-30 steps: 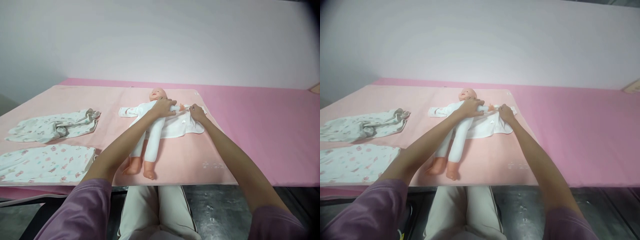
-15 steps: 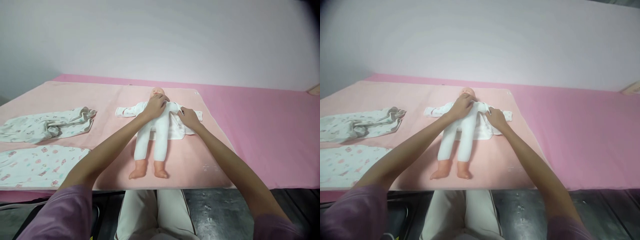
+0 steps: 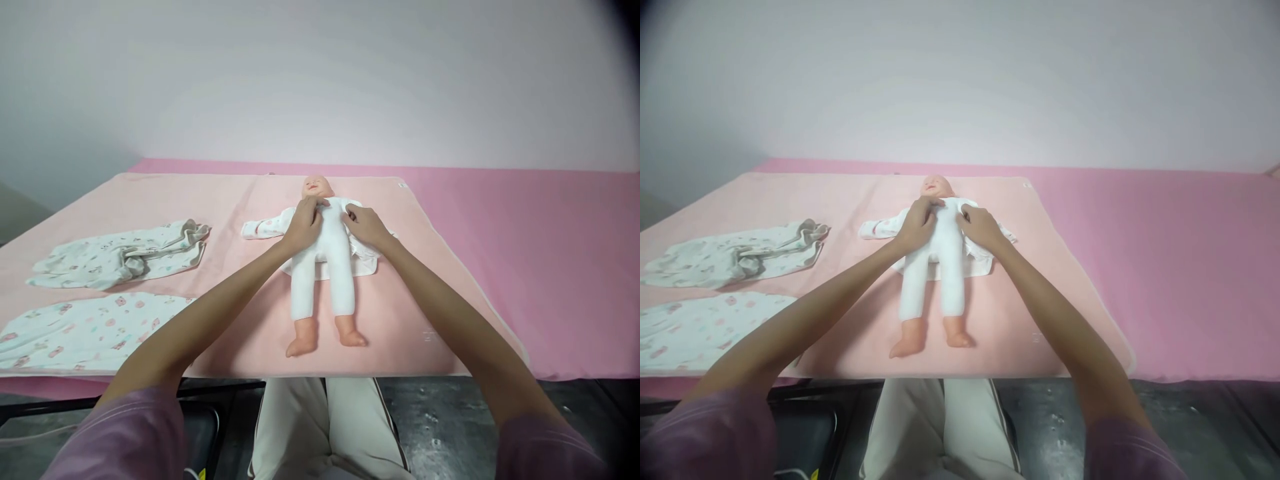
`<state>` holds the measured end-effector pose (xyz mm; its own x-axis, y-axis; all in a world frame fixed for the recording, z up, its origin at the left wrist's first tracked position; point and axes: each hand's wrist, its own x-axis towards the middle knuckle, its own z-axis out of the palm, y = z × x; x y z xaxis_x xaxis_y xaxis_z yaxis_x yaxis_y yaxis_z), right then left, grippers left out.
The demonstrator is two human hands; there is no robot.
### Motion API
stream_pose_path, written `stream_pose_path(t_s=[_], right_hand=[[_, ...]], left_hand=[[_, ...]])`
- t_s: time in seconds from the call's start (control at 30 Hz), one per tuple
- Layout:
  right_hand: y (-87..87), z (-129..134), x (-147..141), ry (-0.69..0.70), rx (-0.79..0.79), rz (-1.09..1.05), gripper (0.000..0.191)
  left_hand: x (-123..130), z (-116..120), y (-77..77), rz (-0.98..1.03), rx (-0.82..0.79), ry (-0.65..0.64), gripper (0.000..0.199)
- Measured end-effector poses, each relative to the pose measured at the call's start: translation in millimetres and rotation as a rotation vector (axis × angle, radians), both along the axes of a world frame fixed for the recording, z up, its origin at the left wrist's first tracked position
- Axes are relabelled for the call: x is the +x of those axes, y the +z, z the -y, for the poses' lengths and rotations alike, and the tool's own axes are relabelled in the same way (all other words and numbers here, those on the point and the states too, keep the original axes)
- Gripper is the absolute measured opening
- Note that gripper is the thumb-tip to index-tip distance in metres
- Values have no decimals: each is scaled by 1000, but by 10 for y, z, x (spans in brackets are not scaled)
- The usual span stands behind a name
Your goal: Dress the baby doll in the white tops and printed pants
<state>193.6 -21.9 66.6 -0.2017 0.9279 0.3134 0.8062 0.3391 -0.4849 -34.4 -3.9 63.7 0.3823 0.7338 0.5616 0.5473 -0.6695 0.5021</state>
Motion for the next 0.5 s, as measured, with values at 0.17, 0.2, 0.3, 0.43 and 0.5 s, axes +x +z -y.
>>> stream_pose_path(t_s=[0.17, 0.2, 0.3, 0.43, 0.5], right_hand=[[-220, 372, 806, 44, 127, -46, 34], [-293, 422, 966, 28, 114, -37, 36], [-509, 456, 1229, 3, 9, 24, 58], [-651, 279, 1083, -76, -13, 63, 69], [-639, 156, 1019, -92, 9, 120, 54]], left_hand=[[-877, -44, -28, -177, -8, 137, 36], [-1108, -78, -69, -247, -40, 188, 40], [-1653, -202, -244, -471, -203, 258, 64], [-1862, -319, -414, -597, -264, 216, 66], [-1852, -339, -437, -632, -230, 224, 64]])
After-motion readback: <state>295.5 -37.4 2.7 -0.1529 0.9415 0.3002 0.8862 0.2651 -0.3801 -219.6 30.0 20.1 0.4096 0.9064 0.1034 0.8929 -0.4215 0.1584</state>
